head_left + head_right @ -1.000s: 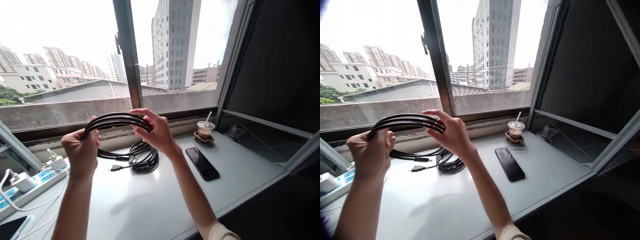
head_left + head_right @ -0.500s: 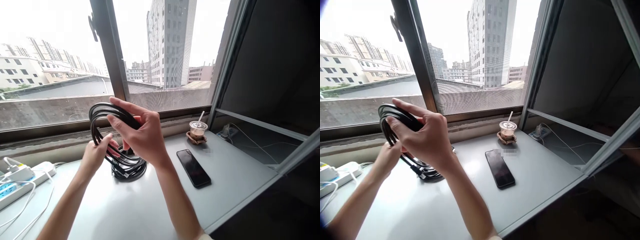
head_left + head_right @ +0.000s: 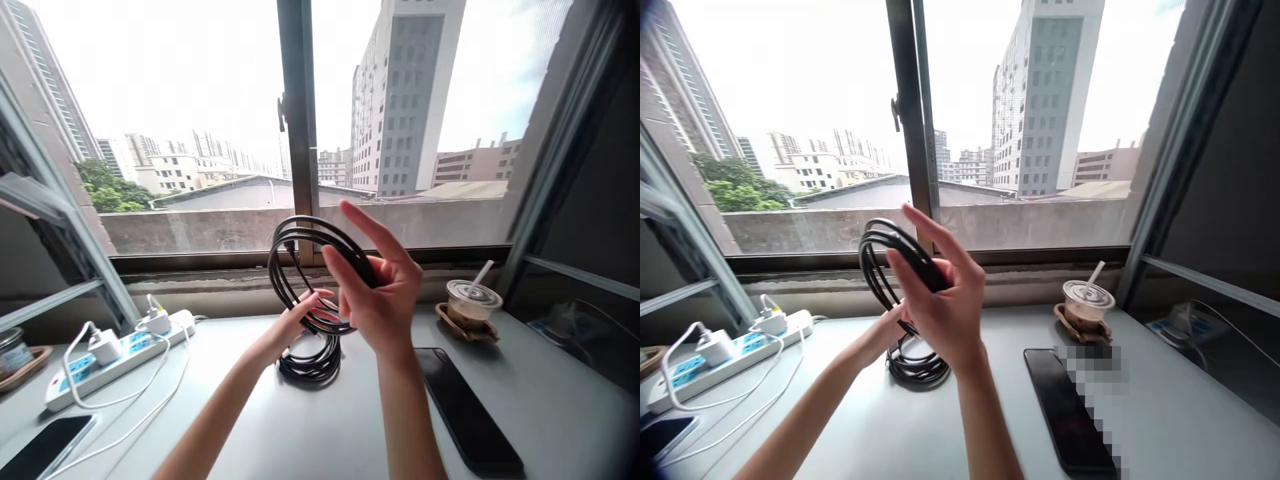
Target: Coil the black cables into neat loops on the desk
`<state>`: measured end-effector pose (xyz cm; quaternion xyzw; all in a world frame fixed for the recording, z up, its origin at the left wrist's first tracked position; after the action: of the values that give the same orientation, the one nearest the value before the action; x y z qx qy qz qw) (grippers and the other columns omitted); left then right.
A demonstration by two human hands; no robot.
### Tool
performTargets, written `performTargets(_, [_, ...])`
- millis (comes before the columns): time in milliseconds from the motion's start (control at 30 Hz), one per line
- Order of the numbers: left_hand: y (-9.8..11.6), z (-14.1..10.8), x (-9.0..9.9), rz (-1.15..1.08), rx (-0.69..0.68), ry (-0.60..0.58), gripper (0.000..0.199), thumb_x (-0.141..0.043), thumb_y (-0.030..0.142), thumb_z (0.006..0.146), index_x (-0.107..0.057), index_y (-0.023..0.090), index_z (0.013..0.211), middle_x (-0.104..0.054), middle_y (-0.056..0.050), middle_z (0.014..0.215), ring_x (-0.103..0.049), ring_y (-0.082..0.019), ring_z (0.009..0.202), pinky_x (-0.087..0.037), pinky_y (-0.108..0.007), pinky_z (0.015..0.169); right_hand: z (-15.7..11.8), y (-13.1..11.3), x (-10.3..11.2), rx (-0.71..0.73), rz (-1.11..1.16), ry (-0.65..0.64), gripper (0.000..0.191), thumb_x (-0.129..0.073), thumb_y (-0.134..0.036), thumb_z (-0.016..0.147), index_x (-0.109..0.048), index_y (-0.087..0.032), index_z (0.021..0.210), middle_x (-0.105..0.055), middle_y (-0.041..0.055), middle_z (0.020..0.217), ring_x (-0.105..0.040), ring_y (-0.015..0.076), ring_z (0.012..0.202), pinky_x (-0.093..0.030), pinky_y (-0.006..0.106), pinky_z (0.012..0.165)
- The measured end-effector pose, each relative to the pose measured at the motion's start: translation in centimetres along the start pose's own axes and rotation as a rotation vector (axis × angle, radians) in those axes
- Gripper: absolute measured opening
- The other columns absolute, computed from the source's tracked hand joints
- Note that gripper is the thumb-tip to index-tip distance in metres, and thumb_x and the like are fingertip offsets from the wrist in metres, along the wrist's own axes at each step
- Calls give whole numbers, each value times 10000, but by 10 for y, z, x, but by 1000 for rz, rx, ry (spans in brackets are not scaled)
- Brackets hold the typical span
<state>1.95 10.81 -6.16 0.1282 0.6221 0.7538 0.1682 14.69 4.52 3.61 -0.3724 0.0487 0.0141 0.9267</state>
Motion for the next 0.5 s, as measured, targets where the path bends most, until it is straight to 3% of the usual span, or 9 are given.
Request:
performTargets(133, [13,1,8,-77,-101,164,336,-550,480,832,-604,149,804,-664,-97,993,-642,-201,905,-498,-268,766,12,24,13,-3,-34,177,534,-577,-454,833,-441,-290,1322,-394,-83,409,-335,84,274,-275,235,260])
performTargets(200, [20,-3,14,-93,-159,209,336,-558,484,827,-560,151,782,-665,-98,988,-641,-215,927,-485,-285,802,18,36,15,-17,-26,179,529,-568,-480,831,-445,-282,1306,-440,-75,442,-320,69,265,-261,223,248])
performTargets(300, [34,-10,21,-140,-254,241,350,-551,512,827,-489,177,748,-656,-32,754,-663,-204,832,-473,-294,796,22,44,15,8,-52,158,477,-585,-462,822,-499,-280,1254,-617,2,745,-389,37,303,-338,210,263])
performTargets(400, [52,-22,28,-117,-336,273,414,-530,584,810,-446,194,697,-421,69,442,-652,-179,640,-472,-275,705,19,43,12,42,-112,148,468,-590,-436,821,-510,-308,1264,-589,61,1093,-511,40,399,-430,206,308])
performTargets(500, [65,-33,31,-48,-340,231,467,-500,661,777,-461,199,719,-273,102,377,-618,-180,519,-475,-272,592,14,39,8,70,-158,138,485,-591,-422,823,-500,-335,1291,-566,68,1148,-538,52,435,-445,209,319])
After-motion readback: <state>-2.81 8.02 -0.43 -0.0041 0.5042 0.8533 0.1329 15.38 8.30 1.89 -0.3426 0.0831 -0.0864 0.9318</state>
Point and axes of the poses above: each hand's wrist, its own z-axis towards the middle knuckle, its own x-axis out of the back of the hand, y = z × x, the point moved 4 cm from there along z, towards the middle knuckle
